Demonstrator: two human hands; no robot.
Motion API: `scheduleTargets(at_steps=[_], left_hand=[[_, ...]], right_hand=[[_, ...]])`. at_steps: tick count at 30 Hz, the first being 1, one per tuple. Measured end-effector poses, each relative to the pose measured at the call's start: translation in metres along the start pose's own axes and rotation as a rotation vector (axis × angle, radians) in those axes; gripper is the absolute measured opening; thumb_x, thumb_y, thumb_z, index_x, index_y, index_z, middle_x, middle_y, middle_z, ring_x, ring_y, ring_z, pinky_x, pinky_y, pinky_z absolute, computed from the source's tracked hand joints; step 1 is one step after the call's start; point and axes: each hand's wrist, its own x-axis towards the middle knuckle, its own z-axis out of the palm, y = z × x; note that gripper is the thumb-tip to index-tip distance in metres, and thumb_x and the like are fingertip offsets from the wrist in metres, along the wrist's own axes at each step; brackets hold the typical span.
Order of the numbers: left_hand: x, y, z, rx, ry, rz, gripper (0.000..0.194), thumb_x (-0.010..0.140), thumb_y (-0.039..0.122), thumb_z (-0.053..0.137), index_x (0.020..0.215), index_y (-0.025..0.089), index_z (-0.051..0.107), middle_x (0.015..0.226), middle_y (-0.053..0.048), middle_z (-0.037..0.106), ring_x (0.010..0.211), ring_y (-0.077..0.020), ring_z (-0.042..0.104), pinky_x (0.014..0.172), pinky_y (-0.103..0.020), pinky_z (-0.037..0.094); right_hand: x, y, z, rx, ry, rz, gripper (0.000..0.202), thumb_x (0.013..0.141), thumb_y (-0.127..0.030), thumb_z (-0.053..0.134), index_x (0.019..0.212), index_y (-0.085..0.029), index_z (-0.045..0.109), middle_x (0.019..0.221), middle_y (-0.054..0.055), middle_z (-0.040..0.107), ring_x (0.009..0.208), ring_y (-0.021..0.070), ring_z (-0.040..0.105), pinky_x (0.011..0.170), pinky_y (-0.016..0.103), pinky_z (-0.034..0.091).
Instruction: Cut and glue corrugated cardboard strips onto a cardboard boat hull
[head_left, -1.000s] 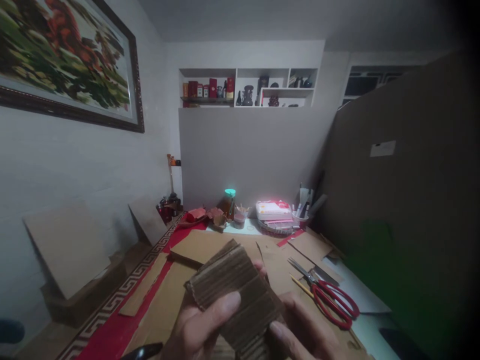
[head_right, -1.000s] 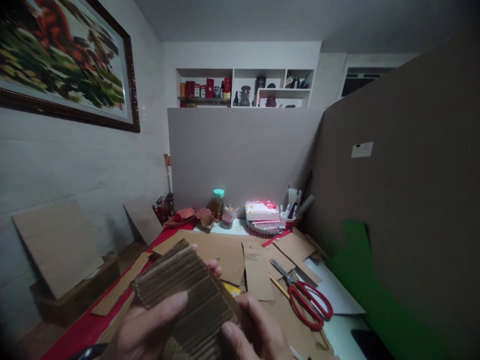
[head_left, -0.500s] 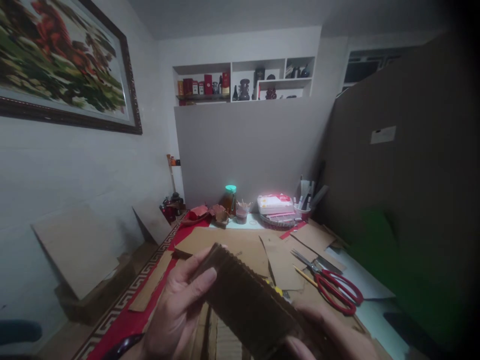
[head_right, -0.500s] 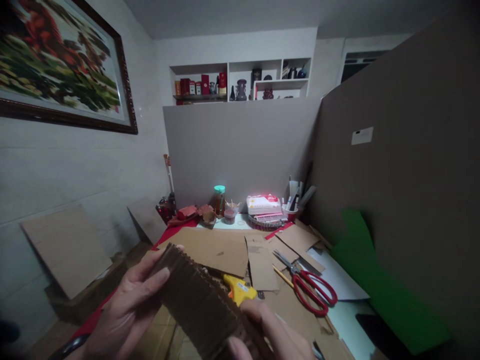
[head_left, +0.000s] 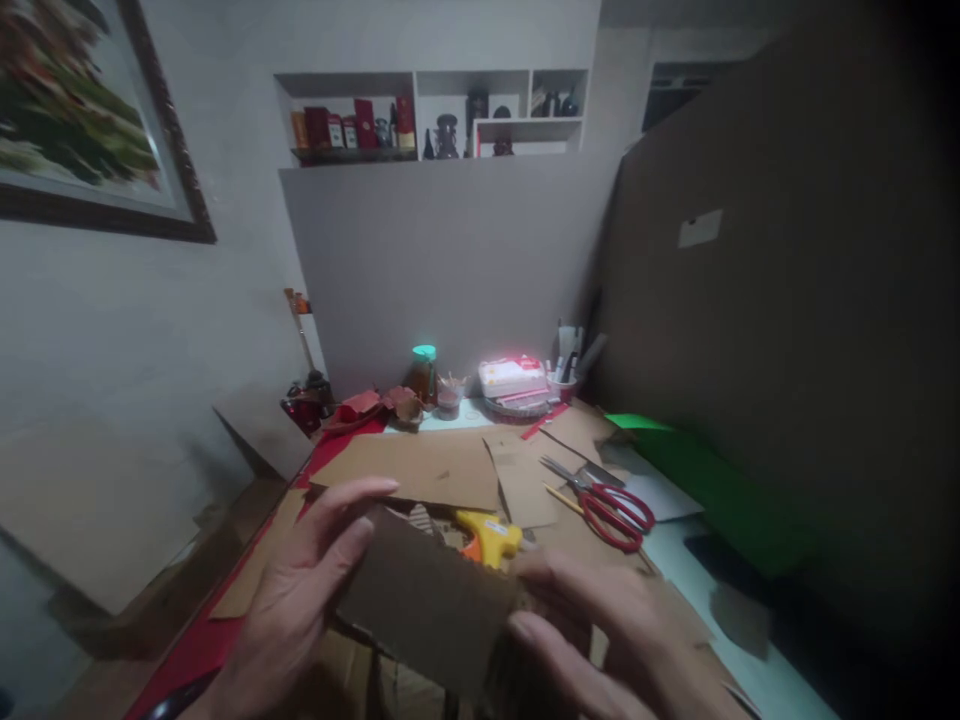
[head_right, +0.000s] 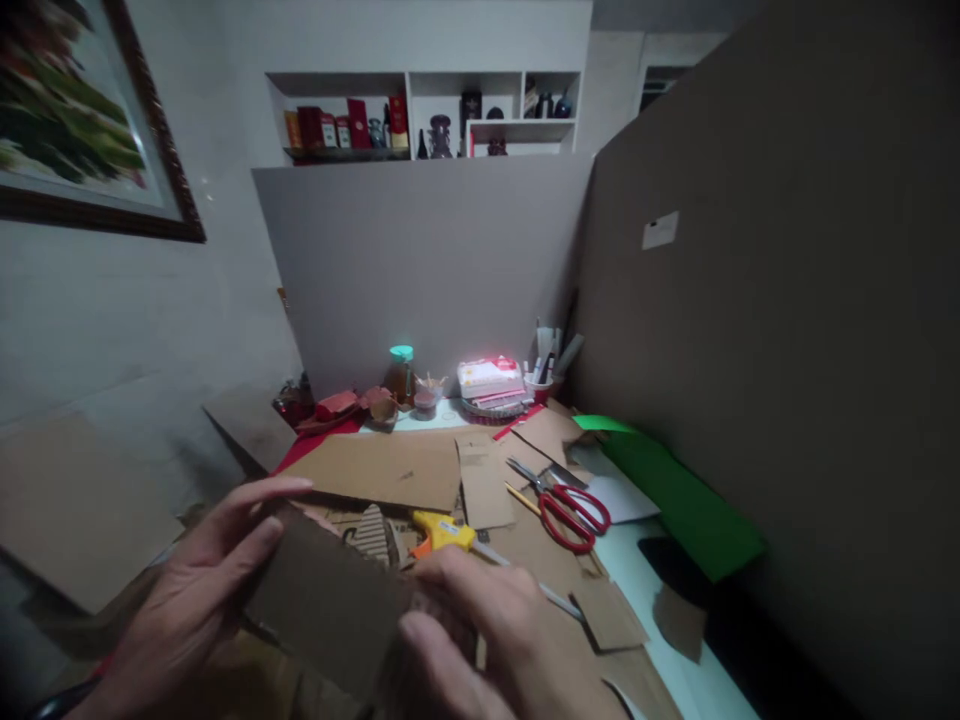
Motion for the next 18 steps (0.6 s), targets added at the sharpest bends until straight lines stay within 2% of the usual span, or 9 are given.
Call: scheduleTargets(at_steps=[3,5,9,11,14,16,18], left_hand=[[-0.002,-0.001,0.003,-0.029,0.061,-0.027,0.023,0.085,0.045,0.066,0.102,0.03,0.068,0.1,0.001,0.072,0.094,-0.0204,0.062,0.076,-0.022,0.049],[-0.003,0.0,0.005,-0.057,0.067,-0.049,0.023,0.084,0.046,0.066,0.102,0.031,0.066,0.1,0.001,0.071,0.092,-0.0208,0.062,0.074,-0.023,0.05],[-0.001,-0.001,0.005,0.004,0.119,-0.015,0.025,0.079,0.048,0.07,0.096,0.031,0.068,0.093,0.003,0.065,0.083,-0.0169,0.056,0.062,-0.017,0.046],[0.002,-0.005,0.002,0.045,0.137,-0.003,0.028,0.076,0.05,0.072,0.097,0.031,0.067,0.093,0.002,0.064,0.081,-0.0172,0.055,0.061,-0.017,0.046],[0.005,-0.01,-0.002,0.056,0.15,-0.046,0.039,0.075,0.05,0.072,0.109,0.032,0.065,0.099,0.001,0.065,0.077,-0.019,0.058,0.058,-0.021,0.048],[0.004,-0.01,-0.001,0.034,0.147,-0.081,0.036,0.078,0.05,0.07,0.109,0.032,0.064,0.096,0.001,0.067,0.073,-0.0177,0.058,0.056,-0.02,0.047],[0.003,-0.008,0.004,0.008,0.149,-0.066,0.029,0.079,0.048,0.07,0.103,0.032,0.063,0.089,0.004,0.066,0.068,-0.0145,0.055,0.055,-0.018,0.045]], right_hand=[[0.004,0.002,0.0,0.063,-0.102,0.113,0.012,0.094,-0.032,0.056,0.101,-0.028,0.064,0.08,-0.002,0.068,0.071,0.0155,0.062,0.065,0.028,0.049],[0.006,0.004,0.001,0.114,-0.097,0.17,0.017,0.095,-0.036,0.053,0.101,-0.026,0.065,0.082,0.0,0.067,0.074,0.0168,0.06,0.067,0.03,0.047],[0.009,0.003,0.0,0.175,-0.058,0.271,0.024,0.095,-0.04,0.051,0.106,-0.025,0.065,0.081,0.003,0.065,0.077,0.0196,0.059,0.065,0.031,0.046],[0.012,0.0,-0.003,0.164,-0.068,0.262,0.023,0.094,-0.039,0.052,0.105,-0.024,0.067,0.077,0.002,0.064,0.075,0.0192,0.058,0.064,0.03,0.045],[0.018,-0.003,-0.009,0.134,-0.105,0.221,0.02,0.094,-0.035,0.053,0.097,-0.023,0.068,0.067,-0.001,0.06,0.066,0.0159,0.053,0.062,0.028,0.041],[0.02,-0.004,-0.01,0.166,-0.12,0.205,0.019,0.094,-0.033,0.053,0.094,-0.022,0.068,0.064,-0.002,0.057,0.062,0.0144,0.051,0.062,0.027,0.041],[0.021,-0.004,-0.007,0.242,-0.073,0.217,0.018,0.093,-0.033,0.053,0.098,-0.023,0.067,0.073,-0.001,0.061,0.069,0.0157,0.054,0.068,0.029,0.043]])
